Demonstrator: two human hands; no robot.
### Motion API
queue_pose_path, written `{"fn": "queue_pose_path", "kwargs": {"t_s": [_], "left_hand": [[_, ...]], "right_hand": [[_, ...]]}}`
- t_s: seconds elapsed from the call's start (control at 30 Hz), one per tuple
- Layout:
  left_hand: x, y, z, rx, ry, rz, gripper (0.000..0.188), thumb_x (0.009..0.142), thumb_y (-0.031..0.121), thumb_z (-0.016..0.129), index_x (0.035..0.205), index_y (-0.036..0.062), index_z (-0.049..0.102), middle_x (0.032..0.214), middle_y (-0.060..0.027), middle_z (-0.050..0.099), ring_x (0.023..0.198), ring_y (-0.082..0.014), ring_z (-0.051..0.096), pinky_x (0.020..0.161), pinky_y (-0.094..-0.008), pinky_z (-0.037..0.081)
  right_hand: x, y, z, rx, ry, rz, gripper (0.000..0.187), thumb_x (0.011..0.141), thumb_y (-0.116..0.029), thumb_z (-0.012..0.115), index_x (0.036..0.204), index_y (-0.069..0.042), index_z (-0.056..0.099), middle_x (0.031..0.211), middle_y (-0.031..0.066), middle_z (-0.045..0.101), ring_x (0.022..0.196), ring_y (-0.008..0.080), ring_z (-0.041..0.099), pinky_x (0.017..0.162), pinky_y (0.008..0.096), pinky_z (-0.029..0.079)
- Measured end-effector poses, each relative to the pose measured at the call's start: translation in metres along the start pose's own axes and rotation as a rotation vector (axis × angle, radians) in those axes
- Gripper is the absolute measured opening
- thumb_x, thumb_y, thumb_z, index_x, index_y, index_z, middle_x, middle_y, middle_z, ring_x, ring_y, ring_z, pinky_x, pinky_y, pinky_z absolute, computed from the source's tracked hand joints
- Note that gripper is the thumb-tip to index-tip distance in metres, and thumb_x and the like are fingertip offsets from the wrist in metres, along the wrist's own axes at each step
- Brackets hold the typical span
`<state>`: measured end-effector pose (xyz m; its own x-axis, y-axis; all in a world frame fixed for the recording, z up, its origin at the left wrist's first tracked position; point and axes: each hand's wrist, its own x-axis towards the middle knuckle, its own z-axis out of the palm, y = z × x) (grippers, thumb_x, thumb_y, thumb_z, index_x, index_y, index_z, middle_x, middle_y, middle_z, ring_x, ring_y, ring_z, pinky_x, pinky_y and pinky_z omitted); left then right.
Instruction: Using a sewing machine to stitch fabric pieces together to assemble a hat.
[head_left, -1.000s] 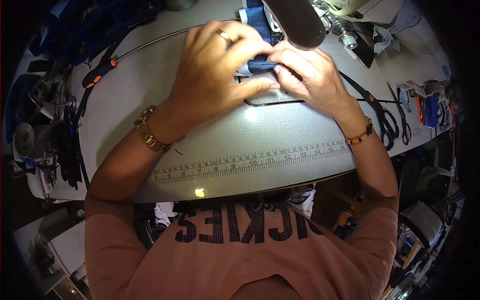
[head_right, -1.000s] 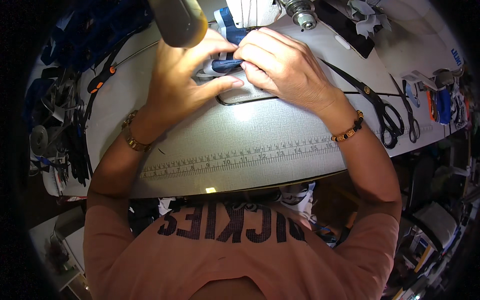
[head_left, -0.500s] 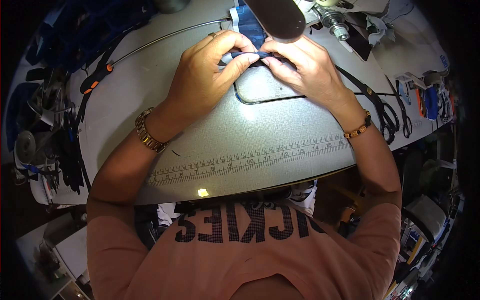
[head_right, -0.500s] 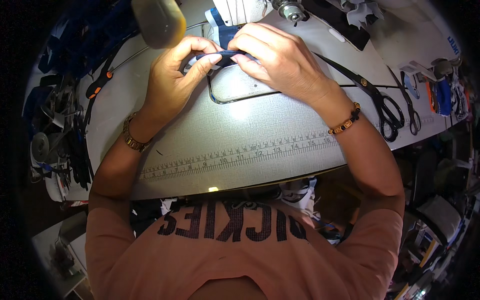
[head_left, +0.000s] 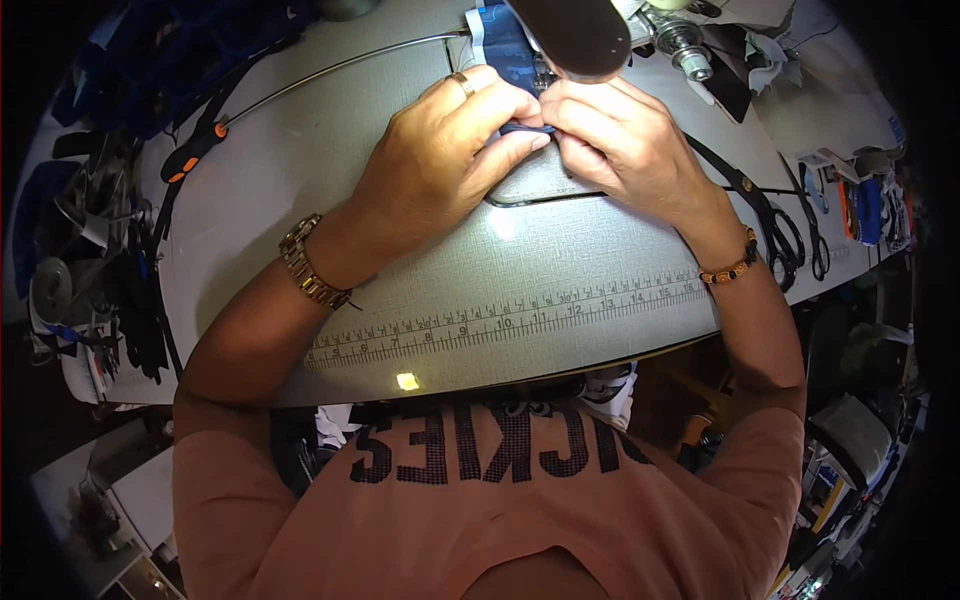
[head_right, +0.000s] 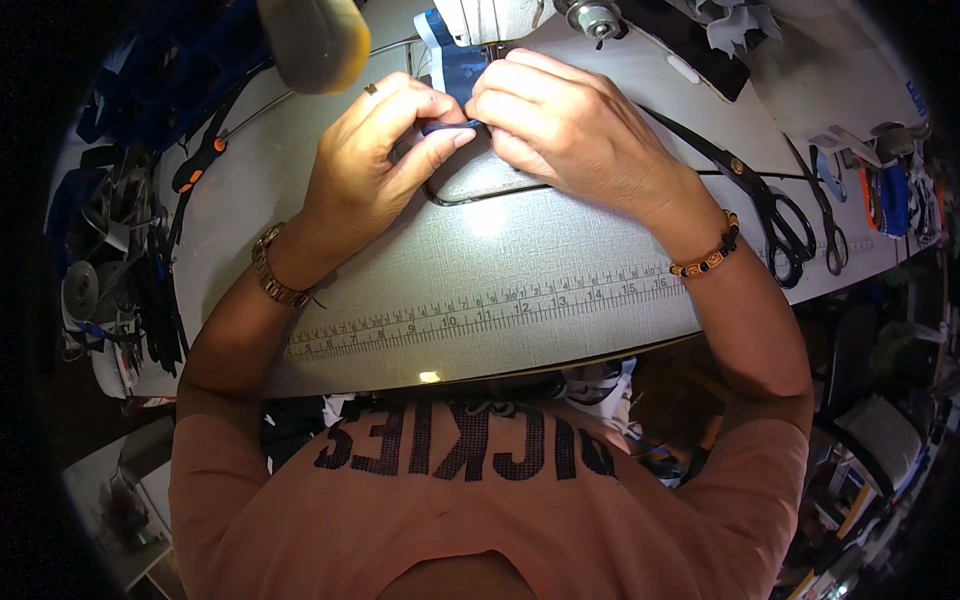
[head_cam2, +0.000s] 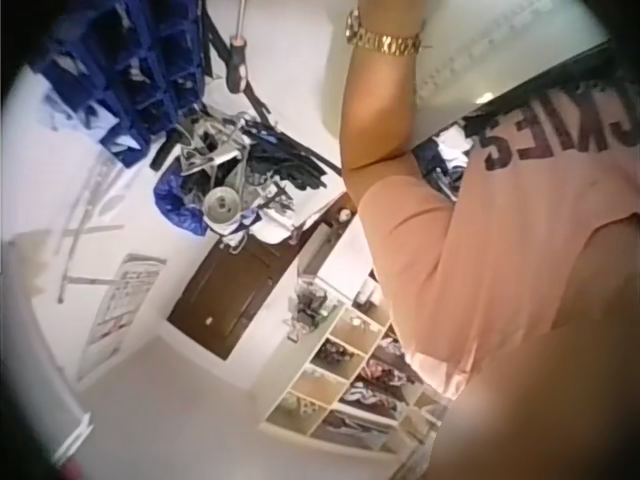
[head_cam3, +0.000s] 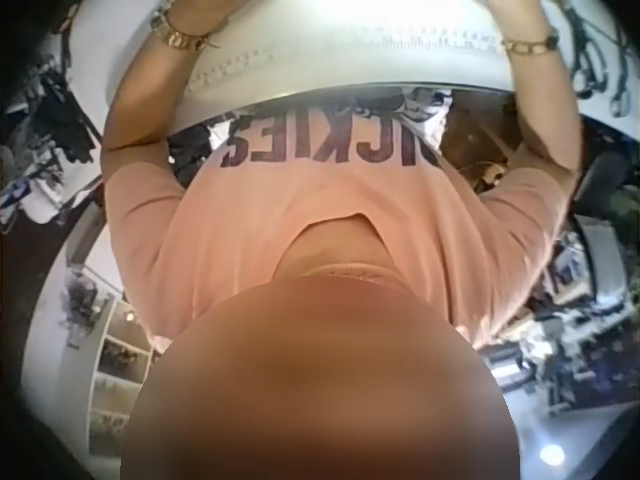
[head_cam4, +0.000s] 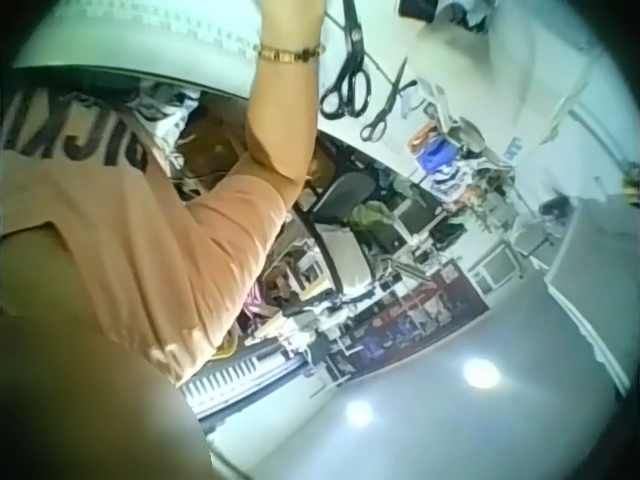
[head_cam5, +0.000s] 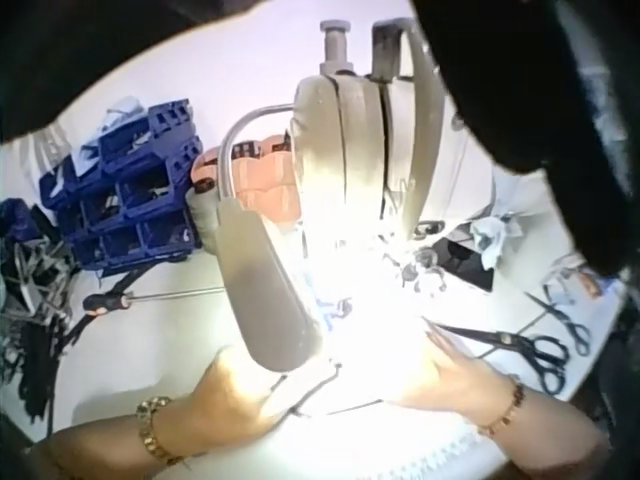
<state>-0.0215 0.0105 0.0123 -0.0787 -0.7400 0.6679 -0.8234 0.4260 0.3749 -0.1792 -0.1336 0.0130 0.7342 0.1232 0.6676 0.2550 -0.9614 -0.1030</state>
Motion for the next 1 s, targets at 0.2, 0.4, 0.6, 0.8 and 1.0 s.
{"fn": "queue_pose_path", "kwargs": {"t_s": [0.2, 0.4, 0.6, 0.8, 1.0], "left_hand": [[0.001, -0.003, -0.016, -0.022, -0.056, -0.154, 0.022, 0.079, 0.020, 0.076, 0.087, 0.0042, 0.063, 0.075, -0.0040, 0.058, 0.069, -0.0153, 0.057, 0.060, -0.0289, 0.046], [0.004, -0.030, -0.044, -0.618, -0.526, -0.801, 0.040, 0.099, 0.035, 0.052, 0.092, -0.0026, 0.066, 0.075, -0.0070, 0.064, 0.066, -0.0111, 0.064, 0.056, -0.0203, 0.051], [0.002, -0.012, -0.023, -0.764, -0.405, -0.754, 0.031, 0.094, 0.025, 0.062, 0.105, -0.0042, 0.061, 0.090, -0.0087, 0.064, 0.077, -0.0101, 0.063, 0.067, -0.0206, 0.053], [0.000, -0.013, -0.010, -0.755, -0.169, -0.668, 0.029, 0.090, 0.015, 0.067, 0.111, -0.0002, 0.054, 0.094, -0.0040, 0.061, 0.084, -0.0064, 0.058, 0.073, -0.0194, 0.049], [-0.004, -0.015, 0.005, -0.982, 0.002, -0.678, 0.035, 0.087, 0.009, 0.070, 0.115, 0.0001, 0.049, 0.101, -0.0083, 0.059, 0.088, -0.0079, 0.058, 0.076, -0.0212, 0.050]], "right_hand": [[-0.004, 0.003, -0.005, 0.030, 0.005, 0.081, 0.022, 0.072, 0.003, 0.068, 0.094, -0.001, 0.066, 0.093, 0.0100, 0.067, 0.082, 0.0247, 0.064, 0.074, 0.0329, 0.053], [-0.003, -0.001, -0.011, 0.085, -0.067, 0.045, 0.020, 0.069, 0.002, 0.071, 0.088, -0.003, 0.067, 0.085, 0.0069, 0.063, 0.074, 0.0200, 0.062, 0.065, 0.0306, 0.051], [-0.005, 0.001, -0.014, 0.080, -0.094, -0.016, 0.022, 0.066, 0.002, 0.072, 0.087, -0.003, 0.067, 0.083, 0.0059, 0.062, 0.069, 0.0192, 0.060, 0.061, 0.0301, 0.049], [-0.004, 0.002, -0.014, 0.063, -0.081, -0.043, 0.022, 0.066, 0.003, 0.073, 0.087, -0.002, 0.067, 0.082, 0.0061, 0.062, 0.068, 0.0186, 0.060, 0.061, 0.0295, 0.049], [-0.004, 0.003, -0.010, 0.089, -0.047, -0.017, 0.025, 0.070, 0.003, 0.073, 0.094, -0.002, 0.066, 0.082, 0.0075, 0.064, 0.069, 0.0189, 0.061, 0.062, 0.0296, 0.049]]}}
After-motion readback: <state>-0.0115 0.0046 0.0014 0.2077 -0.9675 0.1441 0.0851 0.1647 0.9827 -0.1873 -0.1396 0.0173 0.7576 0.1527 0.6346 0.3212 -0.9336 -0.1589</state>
